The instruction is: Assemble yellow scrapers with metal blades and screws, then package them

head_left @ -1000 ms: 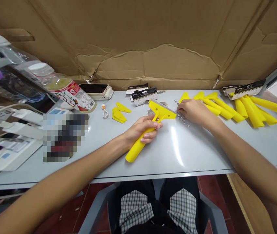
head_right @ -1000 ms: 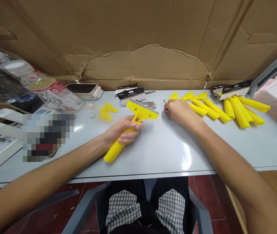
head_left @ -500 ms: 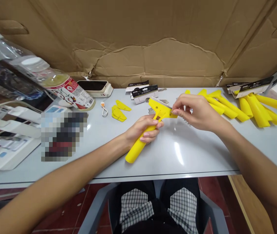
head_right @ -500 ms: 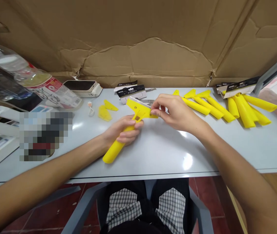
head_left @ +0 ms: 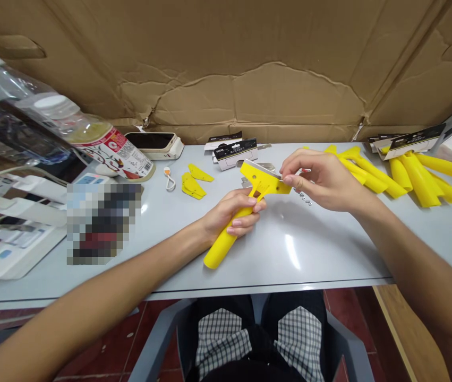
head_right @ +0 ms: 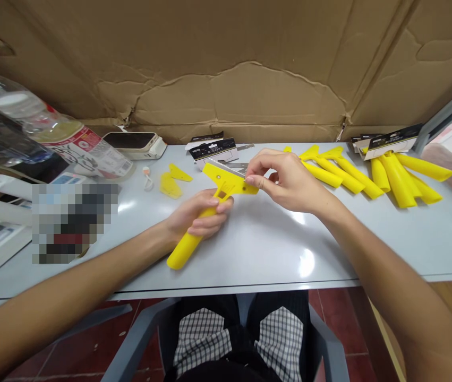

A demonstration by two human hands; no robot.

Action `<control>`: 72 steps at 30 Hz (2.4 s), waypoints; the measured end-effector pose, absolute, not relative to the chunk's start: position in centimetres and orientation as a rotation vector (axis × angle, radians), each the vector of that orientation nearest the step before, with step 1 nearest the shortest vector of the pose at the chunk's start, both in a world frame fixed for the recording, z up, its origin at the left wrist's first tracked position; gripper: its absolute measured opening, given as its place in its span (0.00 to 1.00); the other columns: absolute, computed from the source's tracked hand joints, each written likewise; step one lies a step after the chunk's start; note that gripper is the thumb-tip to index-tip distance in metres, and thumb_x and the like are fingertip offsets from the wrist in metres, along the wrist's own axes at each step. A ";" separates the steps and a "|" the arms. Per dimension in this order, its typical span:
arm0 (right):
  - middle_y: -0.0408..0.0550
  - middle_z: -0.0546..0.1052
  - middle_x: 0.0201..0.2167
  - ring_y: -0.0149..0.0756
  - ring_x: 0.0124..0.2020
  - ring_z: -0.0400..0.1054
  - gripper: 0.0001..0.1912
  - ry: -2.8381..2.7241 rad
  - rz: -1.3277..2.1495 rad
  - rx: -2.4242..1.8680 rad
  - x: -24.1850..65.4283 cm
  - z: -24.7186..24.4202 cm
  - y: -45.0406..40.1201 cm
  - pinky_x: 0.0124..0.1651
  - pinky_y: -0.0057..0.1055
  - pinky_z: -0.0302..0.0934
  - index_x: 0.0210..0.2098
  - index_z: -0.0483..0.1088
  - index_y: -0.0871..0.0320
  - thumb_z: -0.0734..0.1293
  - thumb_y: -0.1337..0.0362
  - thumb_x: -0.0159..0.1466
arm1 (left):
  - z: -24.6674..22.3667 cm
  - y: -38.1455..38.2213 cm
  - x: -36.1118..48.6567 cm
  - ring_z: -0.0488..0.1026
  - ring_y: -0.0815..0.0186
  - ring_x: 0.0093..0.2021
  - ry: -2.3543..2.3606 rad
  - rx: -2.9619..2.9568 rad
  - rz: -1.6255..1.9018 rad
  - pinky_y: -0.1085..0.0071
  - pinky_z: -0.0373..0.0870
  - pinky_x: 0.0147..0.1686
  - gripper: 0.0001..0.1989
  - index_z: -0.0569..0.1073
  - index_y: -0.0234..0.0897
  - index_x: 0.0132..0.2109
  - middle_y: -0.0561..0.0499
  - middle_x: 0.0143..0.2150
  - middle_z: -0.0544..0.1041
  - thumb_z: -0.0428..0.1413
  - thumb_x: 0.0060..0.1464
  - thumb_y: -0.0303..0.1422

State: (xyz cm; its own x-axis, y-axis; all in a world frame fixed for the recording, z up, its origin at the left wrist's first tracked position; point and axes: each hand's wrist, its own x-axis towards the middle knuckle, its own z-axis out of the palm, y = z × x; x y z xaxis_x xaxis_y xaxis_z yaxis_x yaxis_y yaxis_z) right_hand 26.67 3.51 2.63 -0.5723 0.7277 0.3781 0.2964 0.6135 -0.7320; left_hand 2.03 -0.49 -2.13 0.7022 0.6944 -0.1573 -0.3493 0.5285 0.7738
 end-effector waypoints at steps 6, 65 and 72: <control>0.51 0.81 0.46 0.43 0.44 0.76 0.07 -2.306 0.539 -0.765 26.4 2.7 3.0 0.44 0.41 0.69 0.35 0.78 0.55 0.71 0.62 0.70 | -2.1 -0.6 2.3 0.50 0.81 0.12 0.527 0.796 0.703 0.85 0.53 0.10 0.14 0.72 0.33 0.33 0.60 0.22 0.68 0.69 0.53 0.35; 0.53 0.83 0.35 0.48 0.34 0.73 0.11 -2.449 0.048 -1.569 32.8 1.7 8.3 0.34 0.43 0.62 0.41 0.83 0.52 0.75 0.53 0.64 | -2.3 -0.2 2.3 0.52 0.82 0.15 0.614 0.751 0.835 0.86 0.54 0.09 0.14 0.71 0.32 0.33 0.58 0.28 0.71 0.70 0.50 0.32; 0.53 0.84 0.47 0.49 0.44 0.77 0.21 -2.540 0.008 -1.522 31.2 -1.0 8.9 0.37 0.42 0.63 0.57 0.80 0.51 0.68 0.62 0.66 | -2.4 -0.3 2.4 0.52 0.81 0.14 0.586 0.747 0.817 0.84 0.54 0.09 0.13 0.69 0.34 0.34 0.58 0.28 0.72 0.68 0.52 0.31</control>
State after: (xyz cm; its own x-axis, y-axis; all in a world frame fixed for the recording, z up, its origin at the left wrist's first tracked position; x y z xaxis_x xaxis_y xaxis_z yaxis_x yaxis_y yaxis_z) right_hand 31.25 8.90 -0.95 -0.4596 0.8752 0.1509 0.8742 0.4758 -0.0968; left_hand 2.35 -0.31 -2.41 0.5577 0.8110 -0.1768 -0.4276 0.4633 0.7762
